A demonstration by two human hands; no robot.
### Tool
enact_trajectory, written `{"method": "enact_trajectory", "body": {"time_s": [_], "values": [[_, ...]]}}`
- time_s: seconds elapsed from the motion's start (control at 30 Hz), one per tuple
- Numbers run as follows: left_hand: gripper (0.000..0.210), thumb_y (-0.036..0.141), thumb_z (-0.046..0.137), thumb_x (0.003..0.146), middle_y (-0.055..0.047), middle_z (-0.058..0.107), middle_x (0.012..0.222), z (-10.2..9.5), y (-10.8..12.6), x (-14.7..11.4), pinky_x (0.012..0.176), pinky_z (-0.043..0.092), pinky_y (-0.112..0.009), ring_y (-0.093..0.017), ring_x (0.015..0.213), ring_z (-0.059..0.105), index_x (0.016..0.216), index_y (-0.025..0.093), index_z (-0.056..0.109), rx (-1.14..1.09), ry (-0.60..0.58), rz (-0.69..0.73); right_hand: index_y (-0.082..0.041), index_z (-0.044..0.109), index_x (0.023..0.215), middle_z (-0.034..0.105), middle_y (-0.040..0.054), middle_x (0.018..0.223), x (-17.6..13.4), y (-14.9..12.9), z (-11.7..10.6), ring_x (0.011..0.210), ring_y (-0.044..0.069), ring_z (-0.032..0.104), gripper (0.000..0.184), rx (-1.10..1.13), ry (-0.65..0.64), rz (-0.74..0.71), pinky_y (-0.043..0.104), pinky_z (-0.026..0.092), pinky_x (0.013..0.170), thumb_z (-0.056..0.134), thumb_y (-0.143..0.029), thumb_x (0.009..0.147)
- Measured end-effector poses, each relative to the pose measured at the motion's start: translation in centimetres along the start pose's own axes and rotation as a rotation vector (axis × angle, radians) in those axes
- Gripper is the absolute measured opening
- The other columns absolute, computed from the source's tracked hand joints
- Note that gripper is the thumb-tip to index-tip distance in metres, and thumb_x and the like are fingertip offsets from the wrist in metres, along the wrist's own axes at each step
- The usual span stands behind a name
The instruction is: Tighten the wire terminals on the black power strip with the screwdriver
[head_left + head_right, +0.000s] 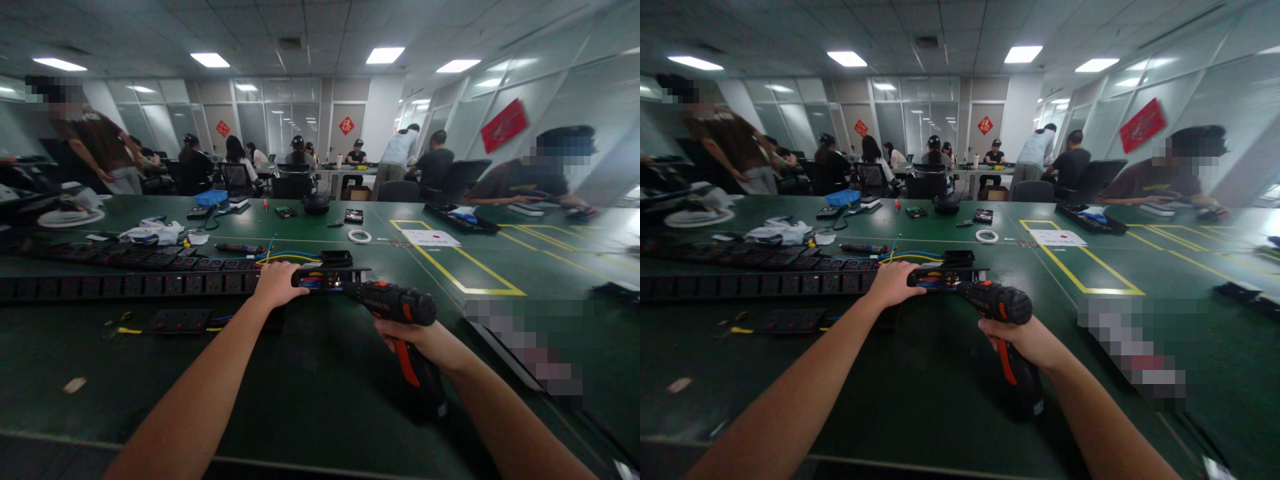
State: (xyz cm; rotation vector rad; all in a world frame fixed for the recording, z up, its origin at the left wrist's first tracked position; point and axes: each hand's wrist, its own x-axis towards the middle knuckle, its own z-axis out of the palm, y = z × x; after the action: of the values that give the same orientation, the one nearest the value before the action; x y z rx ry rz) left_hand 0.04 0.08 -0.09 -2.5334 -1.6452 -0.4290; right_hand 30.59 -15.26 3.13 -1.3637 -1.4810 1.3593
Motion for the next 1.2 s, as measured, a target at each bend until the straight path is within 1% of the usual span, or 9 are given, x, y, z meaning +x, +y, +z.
{"method": "enact_trajectory", "body": {"time_s": [0.1, 0.2, 0.33, 0.5, 0.6, 0.77, 1.03, 1.2], "values": [[0.068, 0.073, 0.069, 0.081, -0.009, 0.069, 0.131, 0.03, -0.02, 0.01, 0.099, 0.043, -0.046, -0.035, 0.121, 0.061, 0.133, 0.03, 0.065, 0.004, -0.003, -0.008, -0.018, 0.068, 0.073, 0.063, -0.0001, 0.064, 0.03, 0.11, -0.01, 0.056, 0.016, 0.056, 0.039, 0.01, 0.016, -0.004, 0.03, 0.042, 0.057, 0.085, -0.053, 0.072], [0.067, 0.073, 0.069, 0.081, -0.009, 0.069, 0.131, 0.04, -0.07, 0.05, 0.1, 0.043, -0.046, -0.035, 0.121, 0.061, 0.133, 0.031, 0.065, 0.004, -0.006, -0.008, -0.017, 0.071, 0.08, 0.067, 0.0014, 0.07, 0.15, 0.32, -0.12, 0.058, 0.016, 0.058, 0.037, 0.041, 0.009, -0.011, 0.03, 0.043, 0.059, 0.085, -0.051, 0.072], [0.068, 0.073, 0.068, 0.082, -0.01, 0.069, 0.131, 0.1, -0.13, 0.08, 0.099, 0.043, -0.047, -0.035, 0.12, 0.061, 0.133, 0.029, 0.065, 0.003, 0.001, -0.003, -0.017, 0.073, 0.09, 0.072, 0.0043, 0.08, 0.26, 0.62, -0.3, 0.063, 0.018, 0.062, 0.036, 0.059, -0.005, -0.037, 0.031, 0.044, 0.063, 0.083, -0.049, 0.076], [0.068, 0.073, 0.069, 0.081, -0.01, 0.069, 0.132, 0.14, -0.15, 0.04, 0.098, 0.043, -0.046, -0.035, 0.12, 0.062, 0.132, 0.029, 0.065, -0.004, 0.01, 0.001, -0.018, 0.074, 0.097, 0.074, 0.0053, 0.086, 0.08, 0.46, -0.17, 0.066, 0.019, 0.064, 0.037, 0.078, -0.023, -0.032, 0.033, 0.046, 0.066, 0.083, -0.047, 0.076], [0.068, 0.073, 0.069, 0.082, -0.01, 0.069, 0.131, 0.14, -0.15, 0.02, 0.098, 0.043, -0.046, -0.035, 0.12, 0.062, 0.133, 0.028, 0.065, -0.006, 0.012, 0.005, -0.017, 0.074, 0.097, 0.075, 0.0057, 0.087, 0.05, 0.38, -0.15, 0.066, 0.02, 0.065, 0.039, 0.081, -0.027, -0.018, 0.034, 0.046, 0.066, 0.084, -0.048, 0.075], [0.068, 0.073, 0.069, 0.082, -0.01, 0.069, 0.131, 0.14, -0.17, 0.05, 0.098, 0.043, -0.046, -0.035, 0.121, 0.061, 0.133, 0.029, 0.065, -0.006, 0.002, 0.0, -0.016, 0.073, 0.096, 0.073, 0.0047, 0.083, 0.11, 0.43, -0.21, 0.066, 0.019, 0.064, 0.039, 0.084, -0.012, -0.024, 0.034, 0.046, 0.066, 0.085, -0.047, 0.075], [0.07, 0.074, 0.068, 0.082, -0.01, 0.068, 0.133, 0.18, -0.12, 0.05, 0.099, 0.043, -0.046, -0.035, 0.121, 0.061, 0.134, 0.027, 0.065, 0.007, 0.003, 0.005, -0.016, 0.073, 0.085, 0.07, 0.0038, 0.078, 0.15, 0.43, -0.29, 0.061, 0.016, 0.06, 0.039, 0.022, 0.003, -0.025, 0.031, 0.043, 0.06, 0.084, -0.05, 0.073], [0.069, 0.074, 0.069, 0.081, -0.01, 0.069, 0.132, 0.24, -0.15, 0.12, 0.097, 0.044, -0.046, -0.035, 0.119, 0.062, 0.132, 0.028, 0.066, 0.012, 0.014, 0.002, -0.016, 0.072, 0.083, 0.069, 0.0034, 0.076, 0.22, 0.54, -0.3, 0.062, 0.017, 0.059, 0.039, 0.013, 0.013, -0.013, 0.03, 0.043, 0.06, 0.084, -0.052, 0.074]]}}
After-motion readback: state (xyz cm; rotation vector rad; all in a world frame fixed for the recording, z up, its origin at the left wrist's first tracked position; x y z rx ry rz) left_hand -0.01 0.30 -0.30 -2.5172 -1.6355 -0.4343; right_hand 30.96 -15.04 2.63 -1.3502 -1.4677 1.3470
